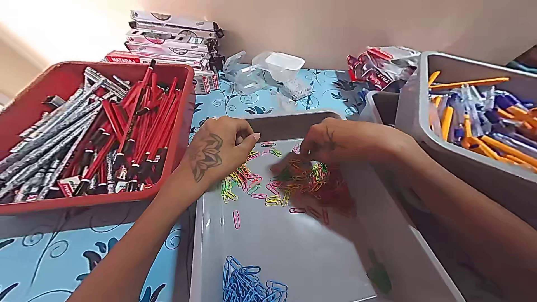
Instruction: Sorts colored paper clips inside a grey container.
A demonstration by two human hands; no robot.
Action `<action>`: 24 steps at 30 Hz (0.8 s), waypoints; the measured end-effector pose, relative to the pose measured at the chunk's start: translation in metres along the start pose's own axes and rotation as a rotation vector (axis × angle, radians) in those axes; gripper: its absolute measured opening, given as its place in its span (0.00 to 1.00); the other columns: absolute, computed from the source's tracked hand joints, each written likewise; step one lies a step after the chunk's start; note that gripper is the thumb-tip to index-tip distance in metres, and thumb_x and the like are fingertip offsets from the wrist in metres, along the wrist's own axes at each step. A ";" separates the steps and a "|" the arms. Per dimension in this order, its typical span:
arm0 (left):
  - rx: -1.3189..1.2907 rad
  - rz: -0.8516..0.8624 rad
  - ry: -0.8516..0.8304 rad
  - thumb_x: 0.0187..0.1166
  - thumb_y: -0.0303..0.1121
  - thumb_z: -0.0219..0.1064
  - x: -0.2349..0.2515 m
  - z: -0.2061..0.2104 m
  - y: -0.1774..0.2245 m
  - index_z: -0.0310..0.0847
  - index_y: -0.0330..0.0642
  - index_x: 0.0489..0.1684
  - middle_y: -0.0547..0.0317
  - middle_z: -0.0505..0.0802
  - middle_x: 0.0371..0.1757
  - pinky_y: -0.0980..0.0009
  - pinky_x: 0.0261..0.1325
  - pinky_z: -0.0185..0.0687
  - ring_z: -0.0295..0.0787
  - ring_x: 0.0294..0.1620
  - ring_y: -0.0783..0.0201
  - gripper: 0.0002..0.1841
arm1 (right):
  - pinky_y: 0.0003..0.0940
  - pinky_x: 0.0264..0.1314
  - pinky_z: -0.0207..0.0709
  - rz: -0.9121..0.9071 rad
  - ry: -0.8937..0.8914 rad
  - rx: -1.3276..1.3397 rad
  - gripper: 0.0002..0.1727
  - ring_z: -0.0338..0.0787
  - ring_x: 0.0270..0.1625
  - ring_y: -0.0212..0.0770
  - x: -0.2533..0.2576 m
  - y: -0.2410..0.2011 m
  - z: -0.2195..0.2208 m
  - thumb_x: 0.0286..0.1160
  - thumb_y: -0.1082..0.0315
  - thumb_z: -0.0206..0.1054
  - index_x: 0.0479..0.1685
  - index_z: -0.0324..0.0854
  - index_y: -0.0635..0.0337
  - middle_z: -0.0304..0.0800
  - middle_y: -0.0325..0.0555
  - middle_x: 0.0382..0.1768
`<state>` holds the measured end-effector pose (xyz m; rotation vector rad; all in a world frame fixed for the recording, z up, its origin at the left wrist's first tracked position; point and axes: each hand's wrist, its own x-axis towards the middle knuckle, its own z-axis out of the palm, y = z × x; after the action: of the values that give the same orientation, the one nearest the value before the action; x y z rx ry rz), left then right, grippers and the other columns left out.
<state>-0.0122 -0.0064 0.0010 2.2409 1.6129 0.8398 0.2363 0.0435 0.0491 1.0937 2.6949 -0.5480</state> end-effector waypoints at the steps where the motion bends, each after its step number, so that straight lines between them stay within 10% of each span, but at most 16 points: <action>1: 0.004 0.001 -0.002 0.85 0.36 0.65 0.000 0.000 0.000 0.89 0.43 0.35 0.63 0.84 0.23 0.63 0.32 0.68 0.75 0.24 0.68 0.11 | 0.44 0.37 0.80 0.032 -0.017 -0.029 0.04 0.88 0.33 0.39 0.000 -0.001 0.001 0.77 0.70 0.71 0.38 0.92 0.56 0.90 0.41 0.28; 11: 0.053 0.002 -0.060 0.85 0.38 0.65 0.000 0.000 -0.002 0.90 0.43 0.38 0.58 0.87 0.27 0.53 0.35 0.73 0.81 0.28 0.60 0.11 | 0.47 0.34 0.75 0.070 -0.068 -0.158 0.09 0.85 0.32 0.44 0.006 -0.007 0.005 0.77 0.67 0.72 0.27 0.85 0.56 0.83 0.42 0.24; 19: 0.079 0.032 -0.062 0.86 0.37 0.63 -0.001 0.000 -0.001 0.90 0.40 0.37 0.53 0.89 0.29 0.49 0.38 0.74 0.84 0.32 0.55 0.13 | 0.59 0.47 0.80 0.068 0.204 -0.158 0.07 0.90 0.46 0.55 0.005 -0.003 0.003 0.81 0.71 0.66 0.42 0.89 0.62 0.90 0.53 0.38; 24: 0.126 -0.004 -0.118 0.87 0.39 0.63 -0.001 -0.002 0.003 0.91 0.41 0.39 0.51 0.90 0.31 0.46 0.40 0.74 0.87 0.36 0.51 0.14 | 0.52 0.40 0.80 0.076 -0.002 -0.103 0.06 0.89 0.37 0.47 0.007 -0.003 0.004 0.78 0.69 0.70 0.35 0.89 0.59 0.88 0.45 0.29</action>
<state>-0.0115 -0.0087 0.0035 2.3232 1.6571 0.6075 0.2295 0.0439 0.0443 1.1616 2.6347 -0.3934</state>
